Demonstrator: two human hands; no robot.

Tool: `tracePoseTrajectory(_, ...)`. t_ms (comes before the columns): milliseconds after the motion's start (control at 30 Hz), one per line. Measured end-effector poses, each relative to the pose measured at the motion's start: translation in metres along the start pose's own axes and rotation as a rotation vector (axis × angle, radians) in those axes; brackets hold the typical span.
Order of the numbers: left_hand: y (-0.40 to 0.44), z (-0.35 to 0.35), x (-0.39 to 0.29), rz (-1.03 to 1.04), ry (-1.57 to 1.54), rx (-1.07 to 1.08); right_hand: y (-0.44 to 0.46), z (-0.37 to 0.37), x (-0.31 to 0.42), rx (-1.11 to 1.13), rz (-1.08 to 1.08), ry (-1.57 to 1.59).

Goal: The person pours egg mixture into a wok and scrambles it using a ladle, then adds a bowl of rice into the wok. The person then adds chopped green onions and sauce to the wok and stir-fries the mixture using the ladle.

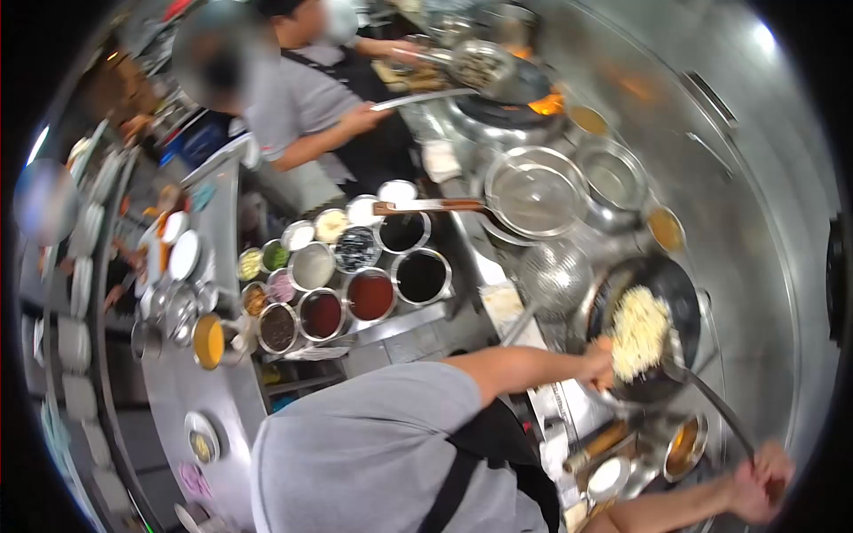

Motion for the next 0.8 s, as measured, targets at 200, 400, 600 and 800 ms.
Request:
tracePoseTrajectory(200, -0.013, -0.006, -0.015, -0.048, 0.106, -0.021, -0.089, 0.005, -0.102, -0.117, -0.191, -0.137)
tracePoseTrajectory(400, -0.096, -0.021, -0.065, 0.134, 0.257, -0.200, -0.078, -0.015, -0.178, -0.112, 0.014, -0.148)
tracePoseTrajectory(600, -0.003, -0.005, -0.016, 0.031, 0.215, -0.086, -0.107, 0.033, -0.157, -0.038, -0.216, -0.348)
tracePoseTrajectory(800, 0.012, -0.006, -0.013, 0.032, 0.290, -0.105, -0.096, -0.006, -0.142, 0.164, -0.228, -0.591)
Point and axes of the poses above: each hand's wrist, its own y-axis towards the middle knuckle, its own z-axis out of the palm, x = y × z, the point moved 10 cm from there along y, towards the middle knuckle, and after that the axes turned 5 degrees about -z, right-handed, at the moved point
